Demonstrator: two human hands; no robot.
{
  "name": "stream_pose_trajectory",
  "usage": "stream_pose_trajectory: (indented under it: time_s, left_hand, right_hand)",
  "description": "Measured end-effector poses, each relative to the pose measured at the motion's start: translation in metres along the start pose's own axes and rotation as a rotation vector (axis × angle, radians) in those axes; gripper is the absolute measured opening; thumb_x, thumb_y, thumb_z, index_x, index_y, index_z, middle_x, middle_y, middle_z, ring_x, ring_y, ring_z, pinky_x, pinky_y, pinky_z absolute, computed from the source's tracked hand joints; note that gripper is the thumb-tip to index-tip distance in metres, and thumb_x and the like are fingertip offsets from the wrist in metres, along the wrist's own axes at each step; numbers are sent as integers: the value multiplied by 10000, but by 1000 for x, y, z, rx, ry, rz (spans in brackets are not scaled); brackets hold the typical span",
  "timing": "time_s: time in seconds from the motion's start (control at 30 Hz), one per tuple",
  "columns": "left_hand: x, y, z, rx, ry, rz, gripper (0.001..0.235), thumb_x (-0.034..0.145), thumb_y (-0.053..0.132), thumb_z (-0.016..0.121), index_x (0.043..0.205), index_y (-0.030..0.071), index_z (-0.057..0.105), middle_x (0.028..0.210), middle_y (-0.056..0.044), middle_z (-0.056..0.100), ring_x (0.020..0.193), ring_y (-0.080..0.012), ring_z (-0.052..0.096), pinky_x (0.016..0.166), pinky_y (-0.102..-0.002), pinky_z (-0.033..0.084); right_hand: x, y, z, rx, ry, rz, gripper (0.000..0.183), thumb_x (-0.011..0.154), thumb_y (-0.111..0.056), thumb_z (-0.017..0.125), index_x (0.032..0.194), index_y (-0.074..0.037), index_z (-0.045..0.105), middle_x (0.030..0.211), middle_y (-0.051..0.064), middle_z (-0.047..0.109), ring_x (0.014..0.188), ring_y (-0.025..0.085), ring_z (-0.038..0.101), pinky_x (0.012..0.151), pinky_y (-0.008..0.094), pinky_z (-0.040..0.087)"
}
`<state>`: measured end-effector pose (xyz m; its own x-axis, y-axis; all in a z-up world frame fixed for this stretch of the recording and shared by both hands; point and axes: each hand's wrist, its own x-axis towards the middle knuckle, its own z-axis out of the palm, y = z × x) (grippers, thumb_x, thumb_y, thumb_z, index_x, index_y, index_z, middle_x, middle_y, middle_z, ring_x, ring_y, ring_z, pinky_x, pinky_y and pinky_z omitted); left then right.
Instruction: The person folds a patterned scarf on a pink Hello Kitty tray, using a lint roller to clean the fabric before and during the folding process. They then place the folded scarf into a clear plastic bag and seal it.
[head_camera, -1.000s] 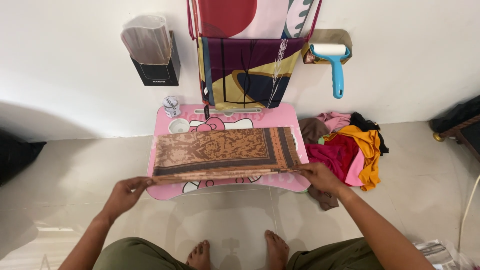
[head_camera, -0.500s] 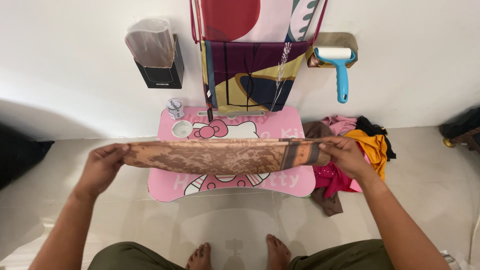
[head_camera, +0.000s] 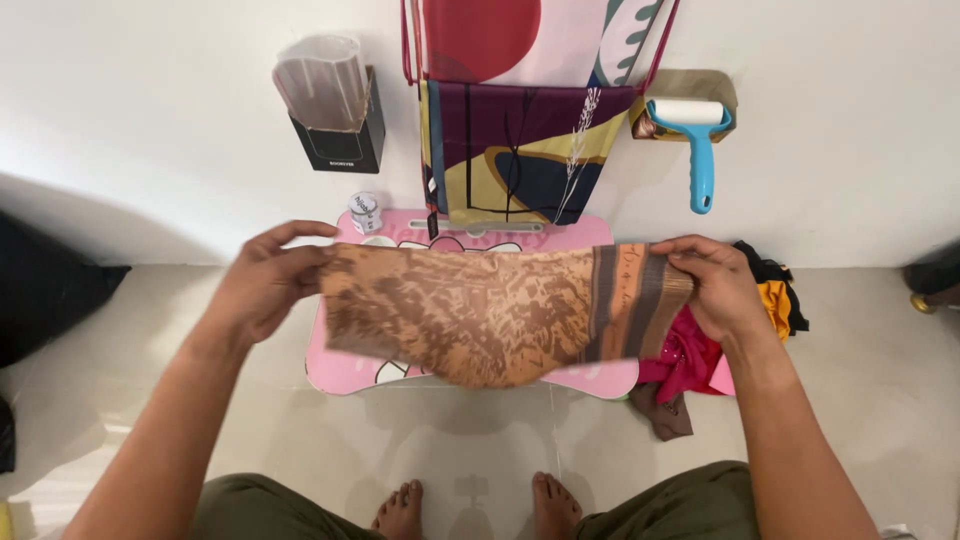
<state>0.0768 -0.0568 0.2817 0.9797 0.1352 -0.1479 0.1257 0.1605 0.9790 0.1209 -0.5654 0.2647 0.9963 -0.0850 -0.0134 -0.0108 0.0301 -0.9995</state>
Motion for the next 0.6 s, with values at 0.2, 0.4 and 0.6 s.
stream_pose_trajectory:
  time_s: [0.2, 0.4, 0.6]
  left_hand:
    - [-21, -21, 60, -41, -107, -7, 241, 848, -70, 658, 1073, -91, 744, 830, -165, 693, 665, -205, 749, 603, -296, 641]
    - [-18, -24, 32, -11, -117, 22, 245, 856, -53, 651, 1075, -97, 752, 890, -176, 698, 771, -231, 733, 699, -340, 626]
    - [11, -42, -100, -428, -214, 172, 245, 874, -23, 541, 973, -7, 765, 1029, -168, 747, 692, -201, 671, 645, -243, 574]
  right_hand:
    - [-23, -11, 42, -66, -90, -141, 286, 906, 42, 515, 1050, 22, 761, 805, 61, 691, 721, 73, 649, 680, 194, 532]
    - [-22, -13, 22, -220, -187, -302, 225, 801, 48, 699, 1009, 40, 784, 854, 136, 722, 802, 143, 590, 716, 278, 497]
    - [5, 13, -58, 342, -314, -190, 238, 856, 120, 557, 1007, 54, 729, 899, 154, 736, 672, 143, 694, 635, 190, 576]
